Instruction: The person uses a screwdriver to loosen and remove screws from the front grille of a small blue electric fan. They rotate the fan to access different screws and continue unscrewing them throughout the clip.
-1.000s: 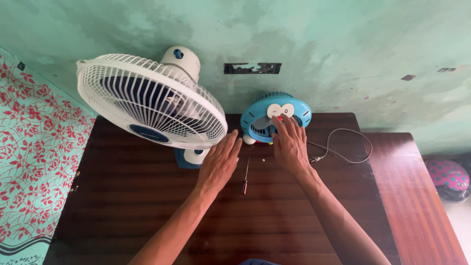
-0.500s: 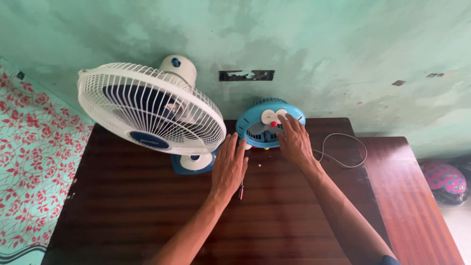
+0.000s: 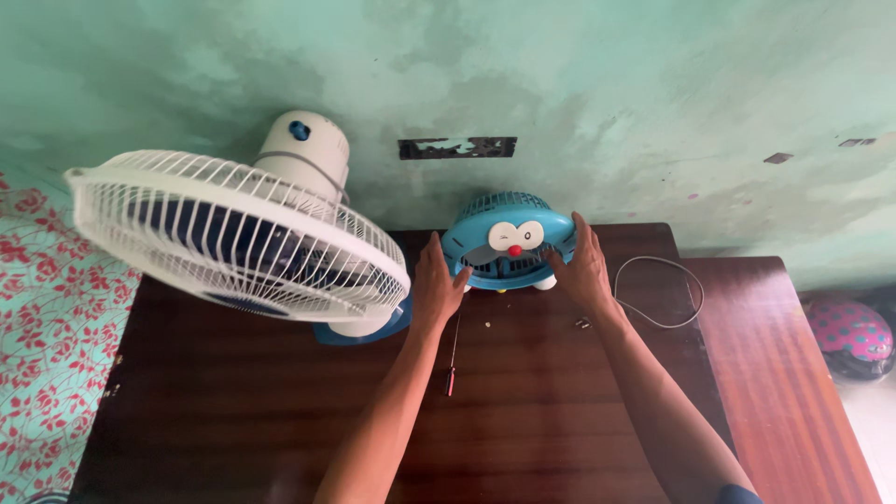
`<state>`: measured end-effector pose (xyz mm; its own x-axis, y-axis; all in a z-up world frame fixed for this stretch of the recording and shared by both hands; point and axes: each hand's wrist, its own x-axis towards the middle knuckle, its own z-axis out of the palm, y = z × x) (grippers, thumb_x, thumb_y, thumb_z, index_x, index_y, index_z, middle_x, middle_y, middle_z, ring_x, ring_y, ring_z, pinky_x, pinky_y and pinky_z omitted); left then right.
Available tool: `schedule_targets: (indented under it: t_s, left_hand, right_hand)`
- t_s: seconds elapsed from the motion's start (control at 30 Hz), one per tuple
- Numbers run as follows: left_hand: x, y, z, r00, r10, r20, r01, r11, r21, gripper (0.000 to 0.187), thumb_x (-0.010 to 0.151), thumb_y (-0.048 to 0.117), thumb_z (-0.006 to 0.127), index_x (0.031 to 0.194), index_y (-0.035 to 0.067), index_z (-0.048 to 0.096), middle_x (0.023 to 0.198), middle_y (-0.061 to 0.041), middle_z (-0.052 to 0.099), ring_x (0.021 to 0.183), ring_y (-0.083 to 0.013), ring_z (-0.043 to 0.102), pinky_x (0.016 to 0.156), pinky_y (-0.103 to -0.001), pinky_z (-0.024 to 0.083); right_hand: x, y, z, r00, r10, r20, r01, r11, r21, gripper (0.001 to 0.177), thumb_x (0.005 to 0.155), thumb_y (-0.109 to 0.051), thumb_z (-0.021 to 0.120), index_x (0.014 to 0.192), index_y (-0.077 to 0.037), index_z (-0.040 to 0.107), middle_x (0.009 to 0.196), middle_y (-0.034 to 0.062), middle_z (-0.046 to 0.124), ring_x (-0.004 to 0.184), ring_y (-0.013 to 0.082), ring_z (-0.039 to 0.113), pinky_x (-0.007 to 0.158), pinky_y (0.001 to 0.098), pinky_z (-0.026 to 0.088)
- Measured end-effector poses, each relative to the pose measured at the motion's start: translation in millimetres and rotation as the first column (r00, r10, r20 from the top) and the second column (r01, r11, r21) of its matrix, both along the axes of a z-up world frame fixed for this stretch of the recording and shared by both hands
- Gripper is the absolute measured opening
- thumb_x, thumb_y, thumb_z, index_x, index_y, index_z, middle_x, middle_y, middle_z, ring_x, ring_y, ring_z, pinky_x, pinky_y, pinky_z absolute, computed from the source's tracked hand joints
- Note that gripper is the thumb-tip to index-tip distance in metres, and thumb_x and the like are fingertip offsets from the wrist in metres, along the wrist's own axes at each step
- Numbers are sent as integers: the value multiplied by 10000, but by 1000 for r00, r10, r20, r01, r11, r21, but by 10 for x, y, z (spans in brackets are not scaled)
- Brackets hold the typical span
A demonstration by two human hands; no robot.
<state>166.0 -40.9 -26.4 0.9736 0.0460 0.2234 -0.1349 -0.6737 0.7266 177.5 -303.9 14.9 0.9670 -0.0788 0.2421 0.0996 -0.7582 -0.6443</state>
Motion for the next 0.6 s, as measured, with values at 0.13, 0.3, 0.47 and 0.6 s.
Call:
schedule_targets:
  t_s: [0.13,0.3,0.47,0.6]
  left_hand:
    - [88,-48,-73,1000,16,-15,-16,1000,-19,754,957,238,683,1522,-53,277,1411,-318,478,1234,-486,555,966,-517,514]
    - [64,-27,33,1000,4,9,-4,997,-75,625,1007,249,598,1493,-28,320,1348,-305,519,1138,-479,619,863,-503,571]
    - [-148,-10,82,998,21,-59,-24,999,-42,595,1035,306,549,1489,-28,359,1320,-313,536,1122,-492,619,878,-520,552]
    - [-385,-4,-29,983,16,-183,-24,999,-38,574,1052,329,522,1484,-19,378,1332,-320,544,1163,-481,611,912,-509,552]
  right_hand:
    - [85,-17,-132,998,5,60,-6,1000,24,695,883,-148,738,1479,-24,403,1330,279,589,1206,461,601,976,513,510]
    - [22,-21,8,991,41,130,-39,999,-16,674,886,-137,716,1475,-2,418,1322,274,605,1176,455,617,933,500,525]
    - [-190,-33,183,999,-7,-45,6,1000,-8,609,917,-234,692,1456,-30,496,1175,252,684,1061,419,675,875,481,535]
    - [-417,-32,240,978,-46,-201,54,998,36,595,895,-306,694,1411,-45,554,1068,223,725,989,364,728,847,451,560]
